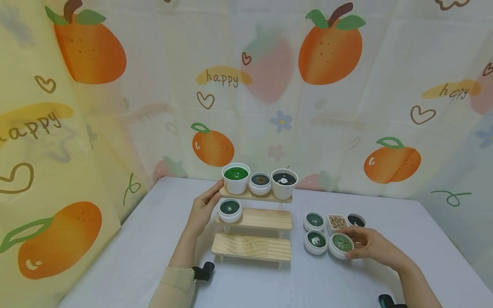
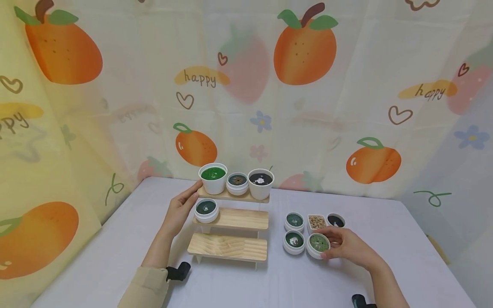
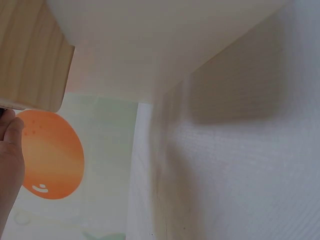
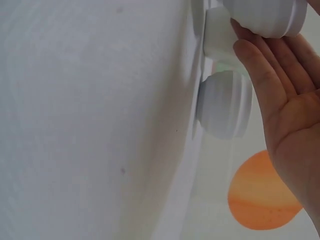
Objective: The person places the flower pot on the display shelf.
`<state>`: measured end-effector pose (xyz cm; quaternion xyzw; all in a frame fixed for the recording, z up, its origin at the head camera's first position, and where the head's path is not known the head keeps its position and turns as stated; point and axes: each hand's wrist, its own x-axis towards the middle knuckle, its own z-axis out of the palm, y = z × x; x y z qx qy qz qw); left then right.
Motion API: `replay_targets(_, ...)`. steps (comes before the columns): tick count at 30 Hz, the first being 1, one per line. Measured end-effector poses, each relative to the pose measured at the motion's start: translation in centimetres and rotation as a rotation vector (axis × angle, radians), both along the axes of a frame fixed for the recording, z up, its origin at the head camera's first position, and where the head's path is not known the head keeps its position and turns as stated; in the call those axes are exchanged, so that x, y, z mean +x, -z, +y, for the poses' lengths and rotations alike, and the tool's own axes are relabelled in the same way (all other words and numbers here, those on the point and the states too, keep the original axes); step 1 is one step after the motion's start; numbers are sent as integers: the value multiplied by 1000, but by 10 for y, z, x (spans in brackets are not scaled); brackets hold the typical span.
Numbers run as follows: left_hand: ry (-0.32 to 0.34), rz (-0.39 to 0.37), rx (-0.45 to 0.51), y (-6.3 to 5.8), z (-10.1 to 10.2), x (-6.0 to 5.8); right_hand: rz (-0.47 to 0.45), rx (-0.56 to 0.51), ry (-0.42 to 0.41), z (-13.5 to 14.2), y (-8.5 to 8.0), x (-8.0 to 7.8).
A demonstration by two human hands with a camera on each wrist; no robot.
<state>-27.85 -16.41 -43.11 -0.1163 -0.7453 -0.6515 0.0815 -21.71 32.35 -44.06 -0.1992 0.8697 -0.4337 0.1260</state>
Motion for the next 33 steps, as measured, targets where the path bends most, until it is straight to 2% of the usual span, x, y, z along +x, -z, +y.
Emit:
replay_targets(10,-1,1,6,-1,0,0,39,34,12,-2,-12,1)
replay_targets(16,1,-1,6,-1,0,0,33,76,72,-6,-22,3)
replay_targets(21,-2,2,8,-1,0,0,39,53,103,-12,-29,6)
replay_targets(28,1,3,6,1,0,0,123,0,108,-19,-31,6)
replay_targets(33,1,2,10,1,0,0,125,-61,117,-28,-33,5)
